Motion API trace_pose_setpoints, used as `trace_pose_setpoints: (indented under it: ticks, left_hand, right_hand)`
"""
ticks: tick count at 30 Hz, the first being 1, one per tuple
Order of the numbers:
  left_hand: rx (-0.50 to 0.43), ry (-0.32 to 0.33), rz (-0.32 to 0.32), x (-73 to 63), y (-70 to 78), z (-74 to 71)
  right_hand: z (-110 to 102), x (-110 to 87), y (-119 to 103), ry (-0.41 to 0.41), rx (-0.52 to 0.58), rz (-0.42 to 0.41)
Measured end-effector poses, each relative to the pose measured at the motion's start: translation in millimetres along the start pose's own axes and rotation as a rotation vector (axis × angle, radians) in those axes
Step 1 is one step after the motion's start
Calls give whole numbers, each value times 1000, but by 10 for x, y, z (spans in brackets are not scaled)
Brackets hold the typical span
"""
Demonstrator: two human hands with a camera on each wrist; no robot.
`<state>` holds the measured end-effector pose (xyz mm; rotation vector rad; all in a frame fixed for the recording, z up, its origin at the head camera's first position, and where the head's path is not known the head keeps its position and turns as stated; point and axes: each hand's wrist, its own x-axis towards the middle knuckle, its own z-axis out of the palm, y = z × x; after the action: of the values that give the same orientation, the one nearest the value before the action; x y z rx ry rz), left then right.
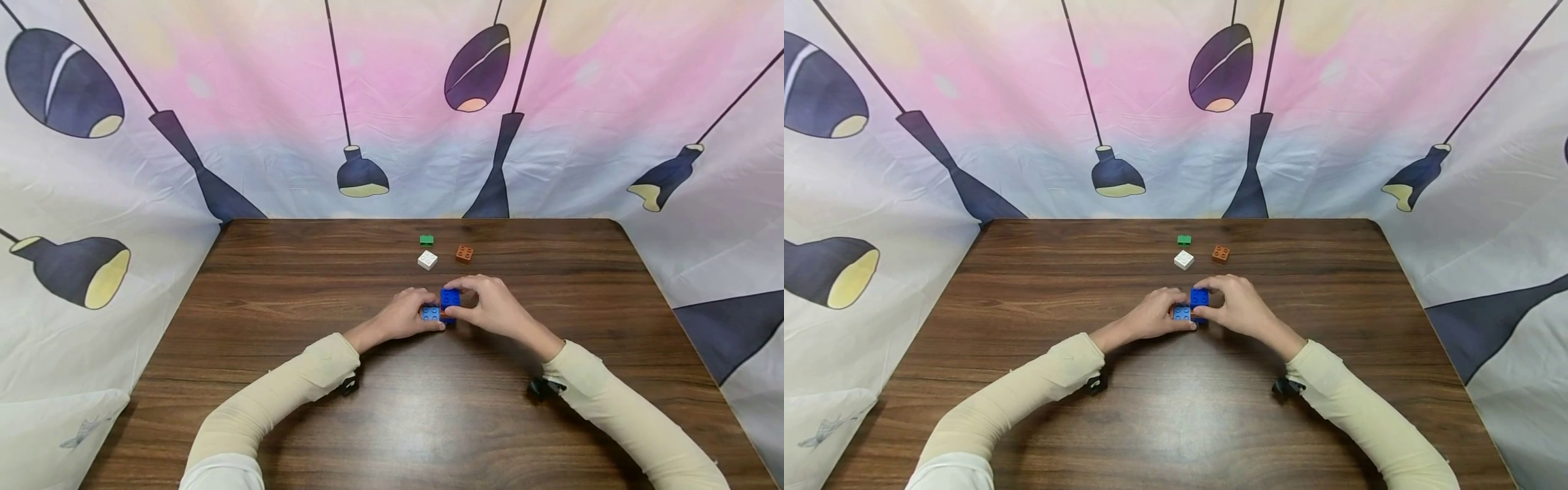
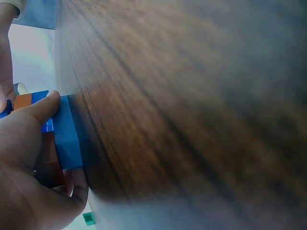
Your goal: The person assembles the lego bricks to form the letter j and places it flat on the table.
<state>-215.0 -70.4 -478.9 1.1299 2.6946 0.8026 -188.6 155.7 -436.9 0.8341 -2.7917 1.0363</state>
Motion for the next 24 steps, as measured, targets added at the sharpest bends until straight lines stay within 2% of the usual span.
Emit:
trace_pose_setpoints:
  ticks: [14,24]
  left_hand:
    - [-2,2,-3,-7,2,5]
    - [-1,3,-9,-4,-1,1]
  right_hand:
    - [23,2,29,-18,9,-4]
    - [15,17,45,-45,52,32]
